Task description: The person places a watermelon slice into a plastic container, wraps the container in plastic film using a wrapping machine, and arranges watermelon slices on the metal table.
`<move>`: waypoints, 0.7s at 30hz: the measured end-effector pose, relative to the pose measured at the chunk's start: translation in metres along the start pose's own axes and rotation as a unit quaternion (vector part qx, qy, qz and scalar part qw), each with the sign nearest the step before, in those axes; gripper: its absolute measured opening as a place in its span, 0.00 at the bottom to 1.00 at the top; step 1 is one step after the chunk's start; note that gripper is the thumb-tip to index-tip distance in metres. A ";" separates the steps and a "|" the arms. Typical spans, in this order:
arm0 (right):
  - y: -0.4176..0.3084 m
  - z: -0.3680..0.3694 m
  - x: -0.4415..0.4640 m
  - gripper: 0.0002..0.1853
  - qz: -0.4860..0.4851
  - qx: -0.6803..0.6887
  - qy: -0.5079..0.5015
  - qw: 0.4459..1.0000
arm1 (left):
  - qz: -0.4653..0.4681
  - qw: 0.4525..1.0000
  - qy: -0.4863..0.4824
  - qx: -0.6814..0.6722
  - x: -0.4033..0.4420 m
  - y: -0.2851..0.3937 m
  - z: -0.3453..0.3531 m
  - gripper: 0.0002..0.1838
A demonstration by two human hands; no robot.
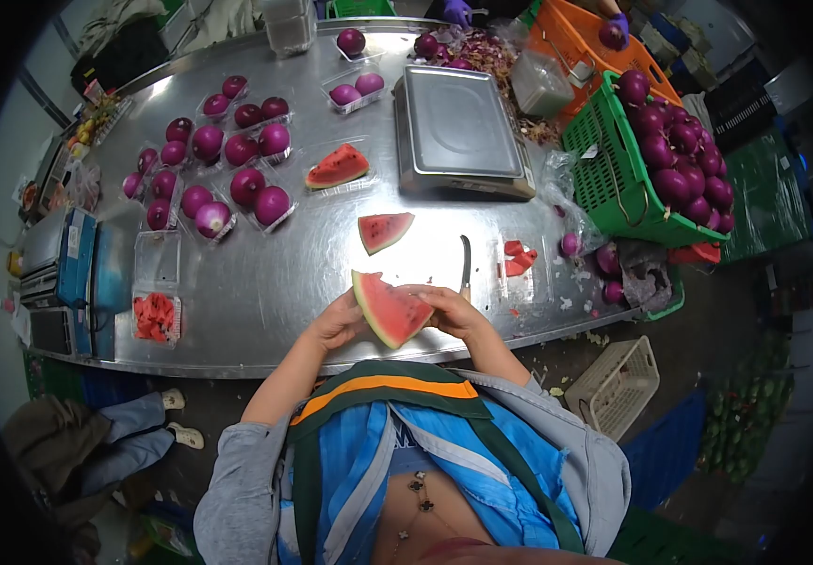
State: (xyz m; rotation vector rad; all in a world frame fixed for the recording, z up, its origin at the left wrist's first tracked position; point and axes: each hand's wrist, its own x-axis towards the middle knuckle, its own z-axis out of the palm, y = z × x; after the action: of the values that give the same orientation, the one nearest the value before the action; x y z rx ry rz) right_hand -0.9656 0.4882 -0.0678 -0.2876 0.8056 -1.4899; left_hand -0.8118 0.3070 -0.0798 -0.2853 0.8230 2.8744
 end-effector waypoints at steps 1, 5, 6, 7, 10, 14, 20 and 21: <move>0.000 0.000 0.002 0.27 0.006 -0.015 0.006 1.000 | 0.000 1.000 0.000 0.000 0.000 -0.002 -0.002 0.39; -0.005 0.012 -0.001 0.28 0.029 -0.017 0.026 0.999 | 0.009 0.998 -0.014 -0.056 -0.006 -0.009 -0.008 0.39; -0.007 0.016 -0.002 0.28 0.030 -0.016 0.024 0.999 | 0.014 0.998 -0.014 -0.060 -0.007 -0.009 -0.006 0.40; -0.008 0.020 -0.003 0.28 0.028 -0.001 0.021 0.999 | 0.015 0.998 -0.013 -0.060 -0.008 -0.010 -0.006 0.40; -0.007 0.023 -0.005 0.30 0.025 0.047 0.001 0.999 | 0.028 0.995 -0.030 -0.088 -0.009 -0.011 -0.005 0.37; 0.000 0.027 -0.007 0.36 -0.014 0.093 -0.030 0.995 | 0.061 0.992 -0.026 -0.112 -0.010 -0.010 0.004 0.36; 0.016 0.037 -0.002 0.32 -0.072 -0.086 0.069 0.991 | 0.155 0.985 0.020 -0.074 -0.006 -0.012 0.004 0.38; 0.017 0.038 -0.002 0.29 -0.077 -0.092 0.086 0.989 | 0.168 0.984 0.030 -0.060 -0.007 -0.010 0.006 0.39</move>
State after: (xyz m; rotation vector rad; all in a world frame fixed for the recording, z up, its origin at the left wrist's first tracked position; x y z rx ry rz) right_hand -0.9285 0.4807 -0.0507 -0.3687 1.0831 -1.6023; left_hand -0.8040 0.3182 -0.0789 -0.2713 0.7750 3.2523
